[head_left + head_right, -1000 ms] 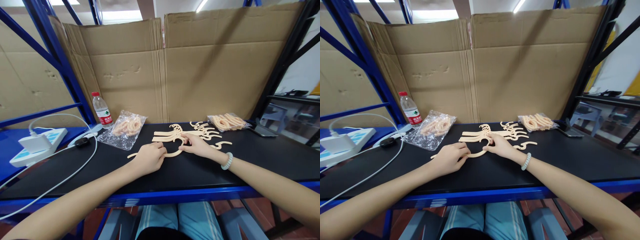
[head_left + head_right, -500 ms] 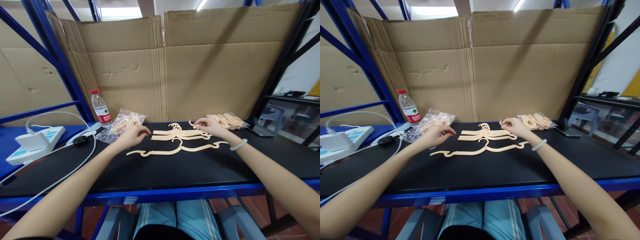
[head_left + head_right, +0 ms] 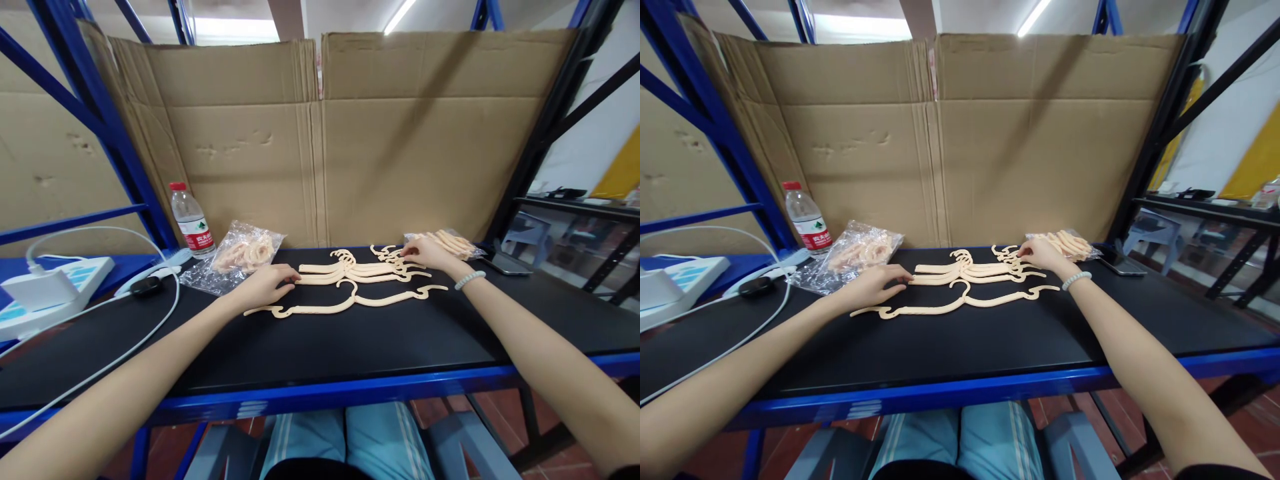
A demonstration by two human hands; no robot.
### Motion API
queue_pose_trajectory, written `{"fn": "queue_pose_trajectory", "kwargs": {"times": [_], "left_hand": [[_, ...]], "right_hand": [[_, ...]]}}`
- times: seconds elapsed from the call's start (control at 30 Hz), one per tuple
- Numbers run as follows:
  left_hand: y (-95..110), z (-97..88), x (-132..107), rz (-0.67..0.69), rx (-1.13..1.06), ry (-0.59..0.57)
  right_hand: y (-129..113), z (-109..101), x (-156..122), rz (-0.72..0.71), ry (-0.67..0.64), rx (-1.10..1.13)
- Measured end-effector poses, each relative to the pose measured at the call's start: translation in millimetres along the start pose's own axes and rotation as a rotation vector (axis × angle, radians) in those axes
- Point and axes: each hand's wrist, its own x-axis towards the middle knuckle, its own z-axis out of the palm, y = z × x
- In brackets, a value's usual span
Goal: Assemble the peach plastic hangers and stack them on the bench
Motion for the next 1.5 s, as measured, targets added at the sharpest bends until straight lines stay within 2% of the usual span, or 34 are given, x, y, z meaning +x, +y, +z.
{"fn": "queue_pose_trajectory", "kwargs": {"times": [0.2, 0.37, 0.67, 0.8, 0.97, 1.03, 1.1, 1.13, 1.17, 1.23, 1.3, 1.4, 1.5], "left_hand": [[1.7, -0.7, -0.8, 0.041, 0.085, -0.002], [1.2, 0.0, -0.8, 0.059, 0.137, -0.009], [4.8, 1.6, -1.3, 0.073, 0.103, 0.003], [5.0, 1.8, -1.4, 0.073, 0.071, 0.039], [10.5, -0.3, -0.3, 0.021, 0.018, 0.164], [17.9, -0.2, 1.0, -0.032, -0.09, 0.217], [28.2, 1.5, 2.7, -0.105, -0.308, 0.252], [34.0, 3.0, 3.5, -0.142, -0.439, 0.254], [39.9, 4.9, 4.1, -0.173, -0.567, 0.242], [51.5, 9.2, 4.5, -0.226, -0.778, 0.184], [61.6, 13.0, 3.6, -0.278, -0.929, 0.112], [71.5, 16.8, 0.4, -0.308, -1.074, 0.05], [74.1, 19.9, -2.2, -0.311, -1.141, 0.088]], "right_hand": [[6.6, 18.5, 6.5, -0.048, -0.007, -0.056], [-2.8, 23.6, 14.0, -0.117, 0.01, -0.08], [-12.2, 38.3, 31.7, -0.109, -0.017, -0.075], [-11.9, 37.4, 29.2, -0.096, 0.044, -0.015], [-22.3, 19.0, 24.7, -0.08, 0.215, 0.118], [-37.1, 11.6, 22.1, -0.066, 0.298, 0.179], [-61.5, 7.5, 16.7, -0.05, 0.356, 0.285], [-77.0, 6.9, 12.6, -0.047, 0.37, 0.353], [-94.1, 7.0, 7.7, -0.032, 0.371, 0.519], [-129.8, 9.0, -3.7, -0.048, 0.268, 0.776], [-161.2, 12.6, -15.3, -0.09, 0.159, 0.893], [-190.3, 20.2, -29.2, -0.209, 0.058, 0.881], [-200.5, 27.7, -36.5, -0.345, 0.02, 0.767]]}}
